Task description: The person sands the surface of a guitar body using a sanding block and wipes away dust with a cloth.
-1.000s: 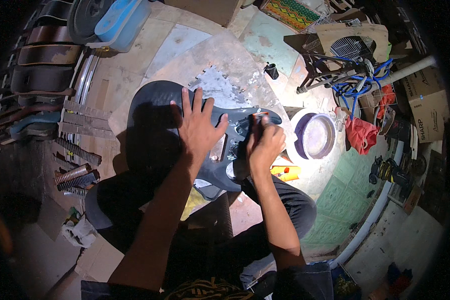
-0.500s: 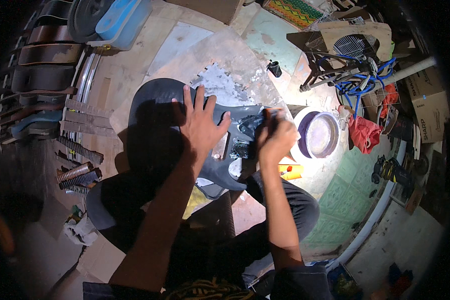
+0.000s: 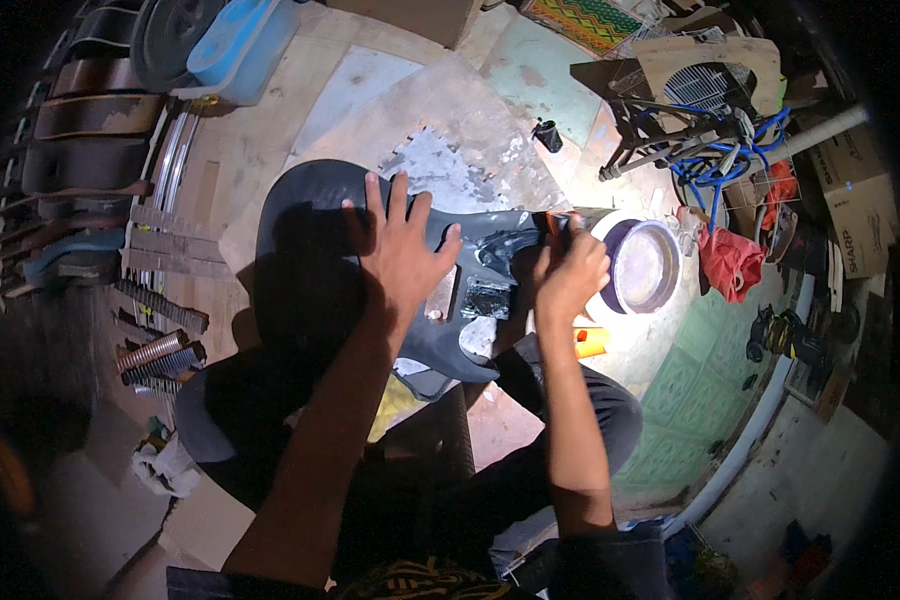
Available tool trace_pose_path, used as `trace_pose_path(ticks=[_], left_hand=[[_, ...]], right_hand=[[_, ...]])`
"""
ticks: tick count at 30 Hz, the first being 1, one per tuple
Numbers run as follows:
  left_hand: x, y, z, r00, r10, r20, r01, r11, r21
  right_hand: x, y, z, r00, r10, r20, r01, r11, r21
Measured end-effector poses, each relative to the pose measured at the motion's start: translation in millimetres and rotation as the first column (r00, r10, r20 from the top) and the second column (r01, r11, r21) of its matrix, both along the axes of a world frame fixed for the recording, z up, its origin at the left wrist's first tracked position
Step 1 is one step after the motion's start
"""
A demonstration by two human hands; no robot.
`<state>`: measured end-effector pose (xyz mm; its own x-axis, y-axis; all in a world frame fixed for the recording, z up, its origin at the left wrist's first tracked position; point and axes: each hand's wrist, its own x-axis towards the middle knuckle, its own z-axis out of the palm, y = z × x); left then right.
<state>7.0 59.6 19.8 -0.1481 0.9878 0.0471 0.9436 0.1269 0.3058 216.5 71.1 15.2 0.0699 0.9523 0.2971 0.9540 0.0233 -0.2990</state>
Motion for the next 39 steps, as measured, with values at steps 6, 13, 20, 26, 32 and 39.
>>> trace_pose_path(ticks=[6,13,20,26,32,39], left_hand=[[-4.4,-1.5,-1.7,1.000,0.002,-0.010,-0.002,1.000,0.011],[-5.3,-2.6,-2.8,1.000,0.011,0.004,-0.011,1.000,-0.018],[-3.8,-2.9,-5.6,1.000,0.003,0.022,-0.003,1.000,-0.013],[-4.0,-2.6,-5.5,0.999,0.013,0.035,-0.013,1.000,0.017],[-3.1,-2.4,-5.7,0.999,0.013,0.045,-0.013,1.000,0.014],[-0.5,-2.1,-10.8,1.000,0.005,0.031,-0.007,0.999,0.052]], right_hand=[[7.4,7.3,1.3,0.946,0.318,-0.062,-0.322,0.944,-0.073],[-12.2,0.0,16.7,0.916,0.395,-0.074,-0.402,0.904,-0.143],[-13.6,-14.1,18.8,0.886,0.454,-0.099,-0.463,0.879,-0.112],[-1.7,2.7,24.1,0.802,0.578,-0.153,-0.595,0.794,-0.125],[-17.1,12.1,26.3,0.784,0.611,-0.112,-0.621,0.773,-0.132],[-3.6,7.3,23.0,0.753,0.639,-0.157,-0.653,0.755,-0.062]])
